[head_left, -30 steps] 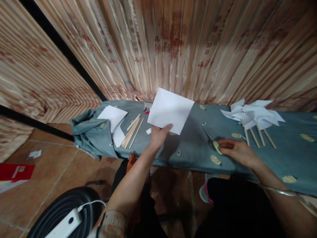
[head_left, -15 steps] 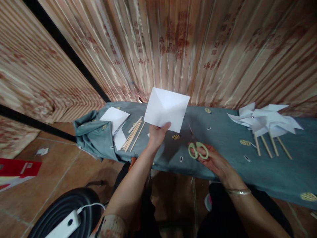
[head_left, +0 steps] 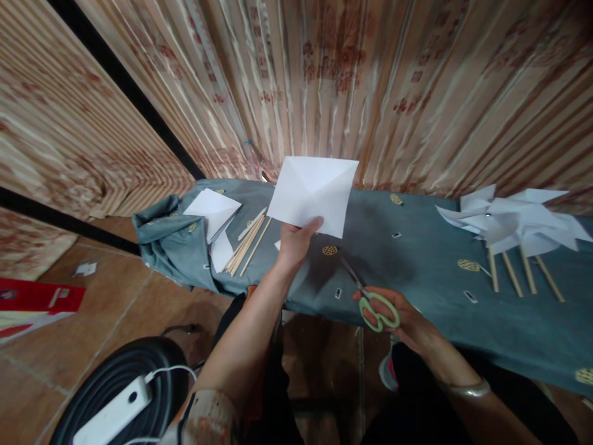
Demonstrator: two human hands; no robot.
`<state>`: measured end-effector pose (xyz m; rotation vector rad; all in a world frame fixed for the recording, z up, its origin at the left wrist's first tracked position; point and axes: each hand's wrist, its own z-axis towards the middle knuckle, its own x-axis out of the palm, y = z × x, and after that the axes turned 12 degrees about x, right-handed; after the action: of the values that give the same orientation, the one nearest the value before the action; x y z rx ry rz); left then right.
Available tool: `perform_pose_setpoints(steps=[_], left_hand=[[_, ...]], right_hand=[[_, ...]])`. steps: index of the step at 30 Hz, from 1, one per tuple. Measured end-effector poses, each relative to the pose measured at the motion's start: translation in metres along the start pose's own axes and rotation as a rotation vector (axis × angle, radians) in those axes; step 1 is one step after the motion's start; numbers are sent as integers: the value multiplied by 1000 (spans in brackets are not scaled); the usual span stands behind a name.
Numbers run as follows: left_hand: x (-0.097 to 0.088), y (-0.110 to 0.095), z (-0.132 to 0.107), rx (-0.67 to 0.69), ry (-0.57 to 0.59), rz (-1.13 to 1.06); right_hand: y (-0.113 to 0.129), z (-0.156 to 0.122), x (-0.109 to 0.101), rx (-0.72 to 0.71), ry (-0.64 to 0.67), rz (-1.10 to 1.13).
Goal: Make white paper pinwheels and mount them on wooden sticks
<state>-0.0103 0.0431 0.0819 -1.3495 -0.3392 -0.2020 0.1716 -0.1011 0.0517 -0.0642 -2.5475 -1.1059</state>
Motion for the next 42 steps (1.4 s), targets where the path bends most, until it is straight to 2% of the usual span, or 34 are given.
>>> perform_pose_setpoints(steps=[9, 18, 25, 36, 42], left_hand=[[1, 8, -12, 17, 50, 94], [13, 17, -26, -25, 133, 97], [17, 15, -31, -84, 148, 111], [21, 10, -33, -123, 138, 89], [19, 14, -32, -112, 169, 71]], right_hand=[[-2, 2, -5, -247, -87, -192], [3, 6, -5, -316, -138, -279], [-1, 10, -15, -310, -171, -327], [-2, 9, -17, -302, -189, -303], [-1, 8, -16, -277, -188, -294]])
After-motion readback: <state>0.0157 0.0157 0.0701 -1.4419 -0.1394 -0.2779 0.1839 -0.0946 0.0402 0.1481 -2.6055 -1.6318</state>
